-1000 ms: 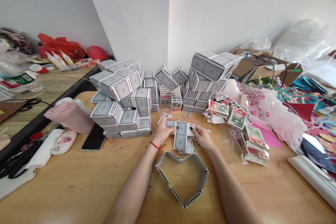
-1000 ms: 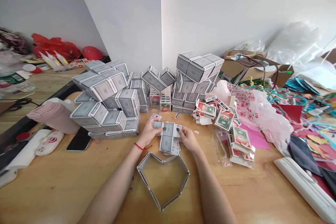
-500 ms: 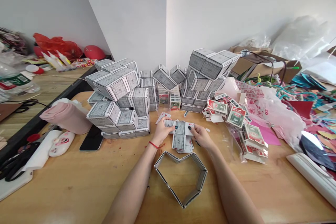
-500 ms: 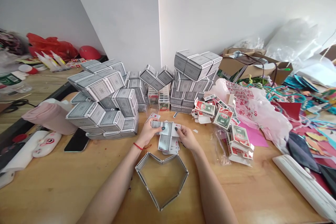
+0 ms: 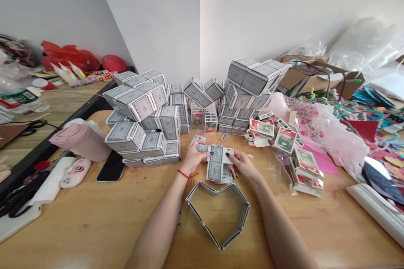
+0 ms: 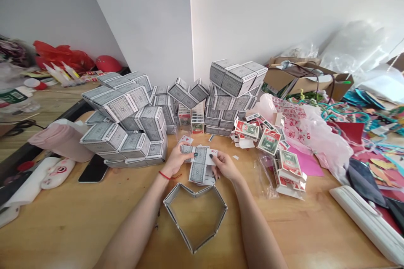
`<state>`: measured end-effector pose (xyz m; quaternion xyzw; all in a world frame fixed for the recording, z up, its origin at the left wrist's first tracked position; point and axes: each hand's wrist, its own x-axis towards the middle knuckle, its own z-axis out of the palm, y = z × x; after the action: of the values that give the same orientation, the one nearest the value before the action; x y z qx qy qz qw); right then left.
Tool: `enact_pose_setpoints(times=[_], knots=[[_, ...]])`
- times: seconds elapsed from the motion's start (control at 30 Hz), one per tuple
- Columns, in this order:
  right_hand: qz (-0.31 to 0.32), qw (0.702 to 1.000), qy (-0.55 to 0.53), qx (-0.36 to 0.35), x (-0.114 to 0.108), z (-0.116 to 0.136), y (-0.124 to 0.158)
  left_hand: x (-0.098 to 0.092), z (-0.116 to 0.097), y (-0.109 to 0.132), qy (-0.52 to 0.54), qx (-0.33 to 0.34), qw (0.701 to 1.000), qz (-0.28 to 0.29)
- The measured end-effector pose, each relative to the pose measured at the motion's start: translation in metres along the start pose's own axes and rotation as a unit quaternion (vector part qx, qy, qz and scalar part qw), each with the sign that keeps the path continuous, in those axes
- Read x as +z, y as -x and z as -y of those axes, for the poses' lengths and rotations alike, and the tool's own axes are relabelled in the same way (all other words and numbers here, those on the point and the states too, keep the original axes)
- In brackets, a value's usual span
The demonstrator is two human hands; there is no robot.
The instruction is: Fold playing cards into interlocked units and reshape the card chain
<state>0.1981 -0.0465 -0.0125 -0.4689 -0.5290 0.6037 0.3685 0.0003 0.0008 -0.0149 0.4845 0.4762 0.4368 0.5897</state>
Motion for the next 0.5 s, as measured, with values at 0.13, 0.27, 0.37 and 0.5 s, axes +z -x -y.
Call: enact_pose_setpoints(times=[0.13, 0.27, 0.37, 0.5], knots=[[-0.003, 1.0, -0.009, -0.004, 0.0024, -0.0007, -0.0007, 0.0009, 0.0012, -0.0002, -0.015, 0.006, 1.0, -0.015], [-0.015, 1.0, -0.007, -0.015, 0.0052, 0.0003, -0.0007, 0.0021, 0.0033, -0.0008, -0.024, 0.014, 0.999, -0.019], [-0.02, 1.0, -0.003, -0.019, 0.0067, -0.0001, -0.001, 0.0023, 0.004, -0.0013, -0.032, 0.018, 0.999, -0.023], [-0.025, 1.0, -0.002, -0.017, 0.0077, -0.0017, -0.0023, 0.0022, 0.0043, -0.0017, -0.04, 0.027, 0.999, -0.022]])
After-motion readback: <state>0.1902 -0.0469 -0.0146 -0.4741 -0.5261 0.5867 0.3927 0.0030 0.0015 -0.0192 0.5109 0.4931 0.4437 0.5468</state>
